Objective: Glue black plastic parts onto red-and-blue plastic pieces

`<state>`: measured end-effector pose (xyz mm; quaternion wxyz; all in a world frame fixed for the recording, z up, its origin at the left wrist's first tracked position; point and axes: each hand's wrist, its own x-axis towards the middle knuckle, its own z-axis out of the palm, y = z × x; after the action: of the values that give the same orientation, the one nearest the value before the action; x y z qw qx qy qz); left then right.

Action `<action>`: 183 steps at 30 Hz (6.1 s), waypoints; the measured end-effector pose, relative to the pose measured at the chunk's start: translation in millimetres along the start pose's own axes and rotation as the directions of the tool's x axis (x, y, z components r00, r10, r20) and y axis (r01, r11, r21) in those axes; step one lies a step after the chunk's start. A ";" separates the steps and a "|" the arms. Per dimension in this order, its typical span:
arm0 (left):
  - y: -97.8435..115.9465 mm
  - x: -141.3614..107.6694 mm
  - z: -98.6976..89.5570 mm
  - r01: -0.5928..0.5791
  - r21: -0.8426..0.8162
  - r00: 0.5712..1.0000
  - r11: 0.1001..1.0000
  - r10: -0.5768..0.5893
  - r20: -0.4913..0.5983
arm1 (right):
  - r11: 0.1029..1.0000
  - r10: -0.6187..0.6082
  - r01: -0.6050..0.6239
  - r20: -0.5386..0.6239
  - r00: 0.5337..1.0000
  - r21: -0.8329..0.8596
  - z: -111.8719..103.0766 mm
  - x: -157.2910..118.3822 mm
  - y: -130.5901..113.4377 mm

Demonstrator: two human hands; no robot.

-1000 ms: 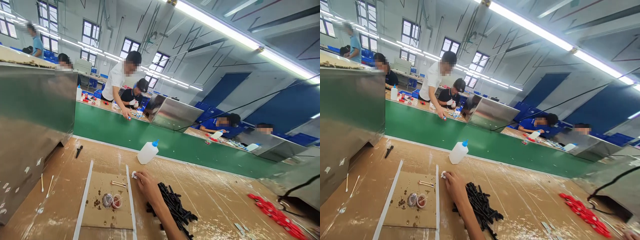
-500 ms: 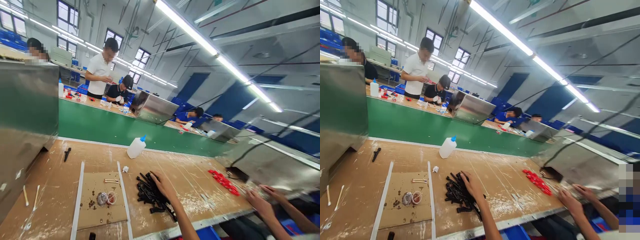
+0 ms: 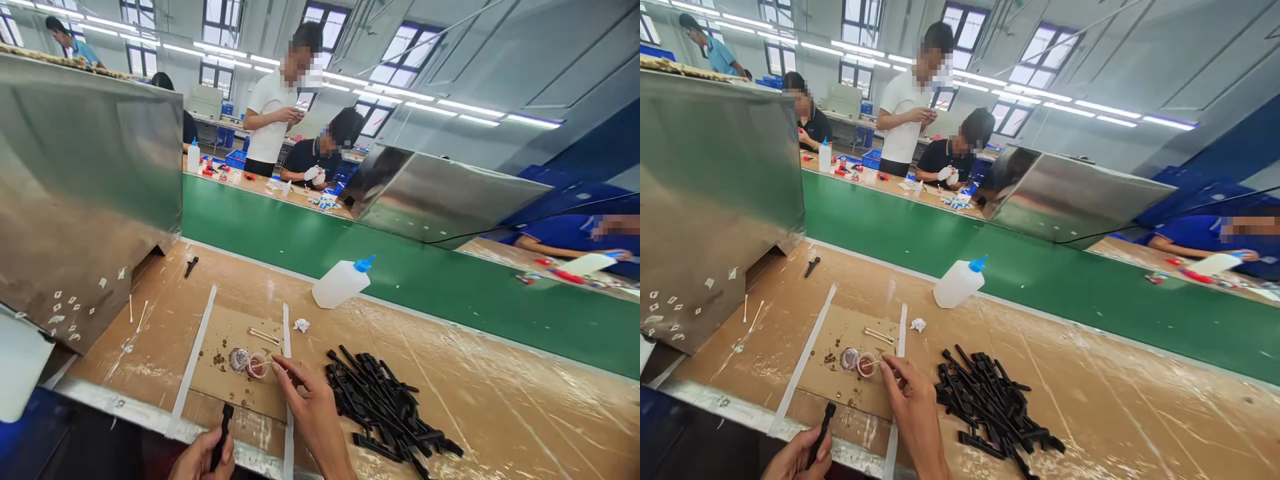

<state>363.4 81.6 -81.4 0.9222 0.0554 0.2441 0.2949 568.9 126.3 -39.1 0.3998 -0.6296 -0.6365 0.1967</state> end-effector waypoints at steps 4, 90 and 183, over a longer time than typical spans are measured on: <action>-2.9 -2.8 -2.1 -0.002 -0.019 1.000 1.000 0.001 -0.006 | 1.000 -0.022 0.022 -0.003 1.000 0.019 2.6 2.1 2.1; -16.8 1.8 18.2 -0.057 -0.119 0.998 0.991 0.055 -0.021 | 0.989 -0.149 0.151 -0.153 0.977 0.001 -3.7 -33.1 -25.2; -20.3 4.0 7.8 -0.036 -0.055 0.999 0.998 0.035 -0.012 | 0.824 -0.544 0.540 0.026 0.839 -0.173 13.5 -47.3 -40.6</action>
<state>380.5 67.5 -81.2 0.9166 0.0323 0.2401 0.3182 527.2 79.1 -29.0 0.3906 -0.4579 -0.7985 0.0112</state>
